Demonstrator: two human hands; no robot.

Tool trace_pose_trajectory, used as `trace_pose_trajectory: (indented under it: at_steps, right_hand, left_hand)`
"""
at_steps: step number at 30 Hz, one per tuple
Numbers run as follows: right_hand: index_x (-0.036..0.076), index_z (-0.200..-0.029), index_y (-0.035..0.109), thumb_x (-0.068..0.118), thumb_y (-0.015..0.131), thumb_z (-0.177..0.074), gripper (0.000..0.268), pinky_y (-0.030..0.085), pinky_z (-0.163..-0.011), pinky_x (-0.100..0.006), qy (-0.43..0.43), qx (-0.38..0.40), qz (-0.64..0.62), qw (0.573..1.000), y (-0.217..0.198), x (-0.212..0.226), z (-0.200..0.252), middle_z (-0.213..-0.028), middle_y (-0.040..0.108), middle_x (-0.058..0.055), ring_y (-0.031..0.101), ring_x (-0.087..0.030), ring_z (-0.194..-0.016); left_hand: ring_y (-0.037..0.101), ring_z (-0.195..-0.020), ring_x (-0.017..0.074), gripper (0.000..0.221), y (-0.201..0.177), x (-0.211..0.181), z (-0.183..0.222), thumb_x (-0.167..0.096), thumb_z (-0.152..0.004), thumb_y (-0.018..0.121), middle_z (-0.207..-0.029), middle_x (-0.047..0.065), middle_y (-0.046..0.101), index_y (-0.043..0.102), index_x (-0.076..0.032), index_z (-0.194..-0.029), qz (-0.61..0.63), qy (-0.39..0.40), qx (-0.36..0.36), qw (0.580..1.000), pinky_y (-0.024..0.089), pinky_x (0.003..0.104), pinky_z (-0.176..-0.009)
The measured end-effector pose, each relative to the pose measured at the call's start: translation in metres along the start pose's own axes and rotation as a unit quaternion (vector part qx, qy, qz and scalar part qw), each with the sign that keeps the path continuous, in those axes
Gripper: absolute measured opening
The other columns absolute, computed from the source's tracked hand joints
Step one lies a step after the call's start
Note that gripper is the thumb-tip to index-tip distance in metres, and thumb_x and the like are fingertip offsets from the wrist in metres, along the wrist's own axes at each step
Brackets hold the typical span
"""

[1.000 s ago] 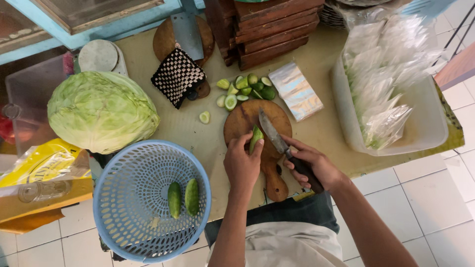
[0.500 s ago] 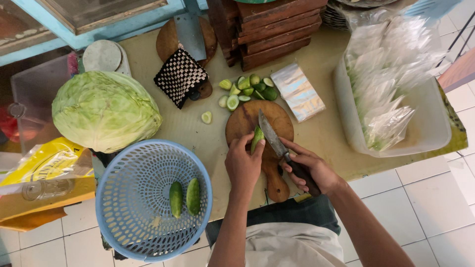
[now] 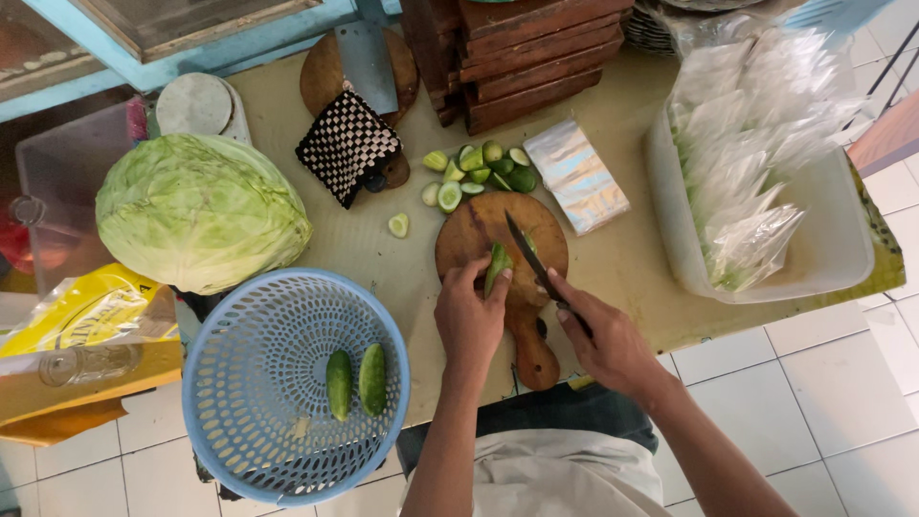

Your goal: The person slices cucumbers on a wooden board using a knife and places the slices into small plastic bags.

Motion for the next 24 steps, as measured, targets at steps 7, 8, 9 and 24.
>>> trace_pose_trajectory:
  at_steps: [7, 8, 9, 24]
  right_hand:
    - [0.021, -0.156, 0.042, 0.014, 0.056, -0.097, 0.061, 0.054, -0.06, -0.047, 0.142, 0.11, 0.106, 0.978, 0.018, -0.018, 0.012, -0.086, 0.064, -0.011, 0.065, -0.035, -0.066]
    - [0.021, -0.155, 0.042, 0.015, 0.056, -0.097, 0.061, 0.054, -0.059, -0.047, 0.142, 0.111, 0.112, 0.977, 0.019, -0.018, 0.013, -0.086, 0.064, -0.011, 0.065, -0.035, -0.065]
    - [0.022, -0.155, 0.043, 0.015, 0.056, -0.097, 0.06, 0.054, -0.059, -0.048, 0.142, 0.113, 0.118, 0.976, 0.02, -0.018, 0.013, -0.085, 0.063, -0.011, 0.064, -0.035, -0.064]
    - [0.02, -0.155, 0.042, 0.013, 0.055, -0.098, 0.06, 0.052, -0.056, -0.046, 0.136, 0.112, 0.105, 0.979, 0.024, -0.013, 0.022, -0.081, 0.06, -0.01, 0.062, -0.032, -0.06]
  left_hand:
    - [0.069, -0.08, 0.0268, 0.034, 0.001, 0.003, 0.0, -0.034, -0.089, 0.077, -0.099, 0.01, 0.069, 0.074, -0.009, -0.112, -0.001, 0.001, -0.002, 1.0, 0.054, 0.042, -0.074]
    - [0.069, -0.08, 0.0267, 0.034, 0.002, 0.003, -0.001, -0.034, -0.089, 0.077, -0.099, 0.011, 0.069, 0.075, -0.009, -0.112, -0.003, -0.002, 0.001, 1.0, 0.054, 0.042, -0.074]
    - [0.069, -0.08, 0.0268, 0.034, 0.001, 0.003, -0.001, -0.033, -0.089, 0.077, -0.099, 0.01, 0.069, 0.075, -0.009, -0.112, -0.003, -0.002, -0.002, 1.0, 0.054, 0.042, -0.074]
    - [0.069, -0.08, 0.0257, 0.032, 0.0, 0.001, 0.001, -0.032, -0.09, 0.075, -0.099, 0.009, 0.068, 0.074, -0.011, -0.114, 0.0, -0.016, 0.01, 1.0, 0.054, 0.042, -0.074]
Point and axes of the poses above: each hand's wrist, its own z-axis away from the middle knuckle, its own y-axis out of the palm, x = y × z, the point moved 9 cm from there along -z, towards the middle knuckle
